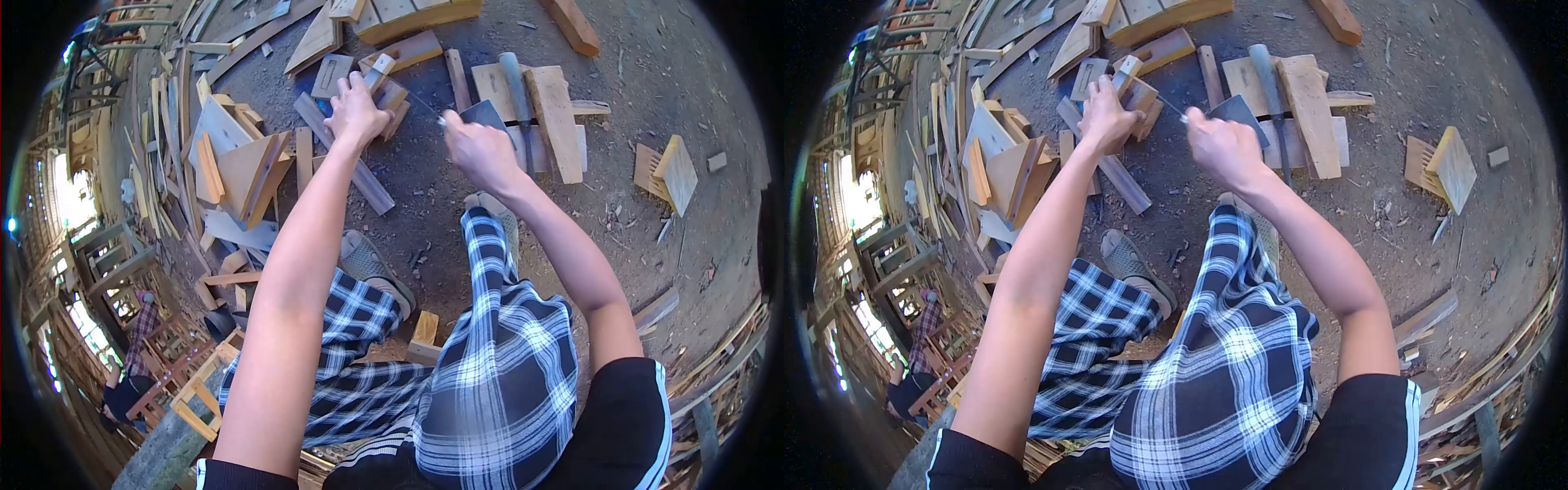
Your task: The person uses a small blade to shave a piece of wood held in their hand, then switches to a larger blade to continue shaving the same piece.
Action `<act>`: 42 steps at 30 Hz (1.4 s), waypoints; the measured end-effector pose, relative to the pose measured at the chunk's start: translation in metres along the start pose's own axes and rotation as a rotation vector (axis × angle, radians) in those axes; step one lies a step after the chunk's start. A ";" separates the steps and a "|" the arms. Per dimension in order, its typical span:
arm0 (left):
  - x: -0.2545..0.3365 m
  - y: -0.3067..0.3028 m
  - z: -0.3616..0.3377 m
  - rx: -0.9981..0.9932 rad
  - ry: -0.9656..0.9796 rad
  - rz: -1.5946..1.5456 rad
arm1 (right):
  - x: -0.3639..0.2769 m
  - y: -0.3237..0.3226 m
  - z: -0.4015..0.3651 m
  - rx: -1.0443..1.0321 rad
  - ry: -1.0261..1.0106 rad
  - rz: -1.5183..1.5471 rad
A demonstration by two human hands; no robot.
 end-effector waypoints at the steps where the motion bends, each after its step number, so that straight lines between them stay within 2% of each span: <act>1: 0.001 -0.001 -0.002 -0.014 -0.006 -0.010 | -0.005 -0.001 0.015 0.015 -0.028 -0.025; 4: 0.000 0.000 0.001 -0.015 -0.003 -0.009 | -0.015 0.007 0.068 0.129 -0.133 -0.055; 7: -0.002 0.002 0.001 -0.023 0.027 -0.007 | -0.015 0.012 0.071 0.114 -0.098 -0.026; 11: -0.001 0.000 0.001 -0.035 0.015 0.015 | -0.002 0.003 0.006 0.053 -0.024 0.010; 14: 0.002 -0.001 -0.001 0.000 0.029 0.051 | 0.009 0.006 -0.024 -0.074 0.070 -0.001; 18: 0.002 0.000 0.000 0.000 0.014 0.048 | -0.006 0.000 0.033 0.041 0.015 0.004; 20: 0.002 -0.002 0.002 -0.010 0.020 0.037 | -0.013 0.010 0.070 0.126 -0.099 -0.047; 23: -0.002 0.004 0.003 -0.046 -0.002 -0.008 | -0.010 0.016 0.068 0.115 -0.088 -0.009; 29: 0.002 0.000 -0.002 -0.038 0.015 0.037 | 0.002 0.000 -0.021 -0.075 0.050 0.006; 32: 0.002 -0.001 -0.003 0.017 0.010 0.015 | -0.007 -0.007 0.013 -0.006 0.013 0.016; 34: 0.005 -0.004 -0.003 -0.001 0.005 0.024 | -0.015 -0.001 0.052 0.093 -0.090 -0.013; 37: 0.002 -0.002 -0.001 -0.025 -0.005 0.019 | -0.020 0.004 0.078 0.163 -0.111 -0.021; 42: 0.002 -0.005 -0.005 -0.041 0.015 0.057 | -0.009 -0.001 0.010 0.038 -0.024 0.026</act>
Point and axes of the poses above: each hand's wrist, its own z-axis towards the middle knuckle, its own y-axis out of the palm, x = y × z, the point moved 8 cm from there along z, towards the middle knuckle, and after that the axes turned 8 degrees about -y, right-handed, at the moved point
